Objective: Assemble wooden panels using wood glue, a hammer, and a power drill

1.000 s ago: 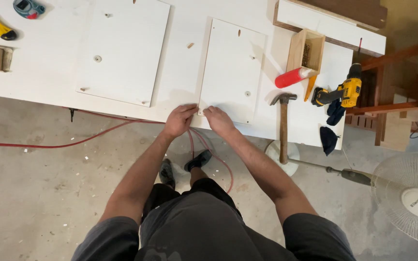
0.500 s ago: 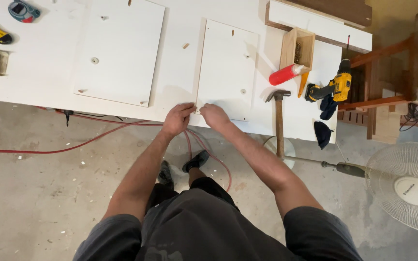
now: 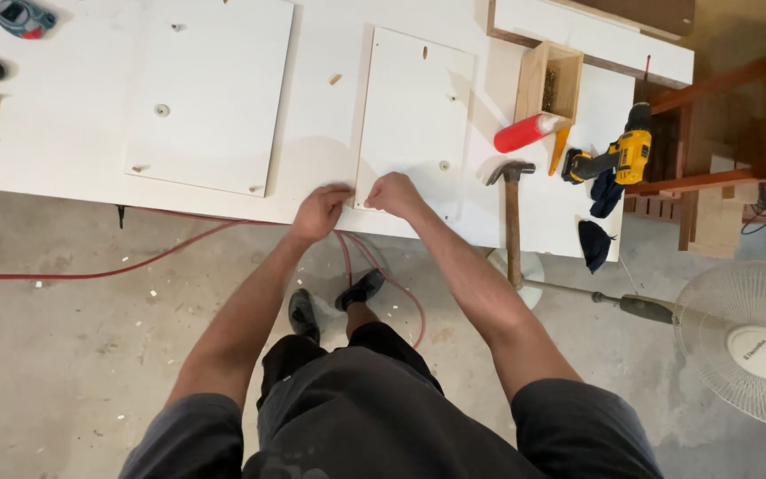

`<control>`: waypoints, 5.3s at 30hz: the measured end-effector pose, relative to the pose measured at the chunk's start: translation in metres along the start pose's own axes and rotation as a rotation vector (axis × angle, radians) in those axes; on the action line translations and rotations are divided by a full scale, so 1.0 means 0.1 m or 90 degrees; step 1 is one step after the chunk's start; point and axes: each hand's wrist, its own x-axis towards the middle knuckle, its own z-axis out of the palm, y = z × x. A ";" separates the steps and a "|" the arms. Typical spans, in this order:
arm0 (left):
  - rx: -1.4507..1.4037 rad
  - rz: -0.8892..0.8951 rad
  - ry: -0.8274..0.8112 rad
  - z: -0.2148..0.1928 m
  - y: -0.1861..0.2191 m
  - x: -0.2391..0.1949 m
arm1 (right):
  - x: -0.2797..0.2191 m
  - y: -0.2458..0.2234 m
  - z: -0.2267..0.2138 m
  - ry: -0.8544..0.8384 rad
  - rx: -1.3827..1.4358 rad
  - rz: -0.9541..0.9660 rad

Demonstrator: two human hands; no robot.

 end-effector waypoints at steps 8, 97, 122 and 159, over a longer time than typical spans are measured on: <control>0.182 -0.173 0.155 -0.25 -0.65 1.46 | -0.44 1.21 0.59 0.251 0.517 0.111; 0.271 0.251 -0.020 1.73 0.46 0.24 | -0.83 1.26 -0.91 0.116 0.338 0.246; 0.248 0.272 -0.013 1.69 0.61 0.17 | -0.94 1.73 -0.66 0.157 0.530 0.186; 0.357 0.291 0.101 1.64 0.71 1.20 | -1.79 1.68 0.11 0.516 0.049 0.014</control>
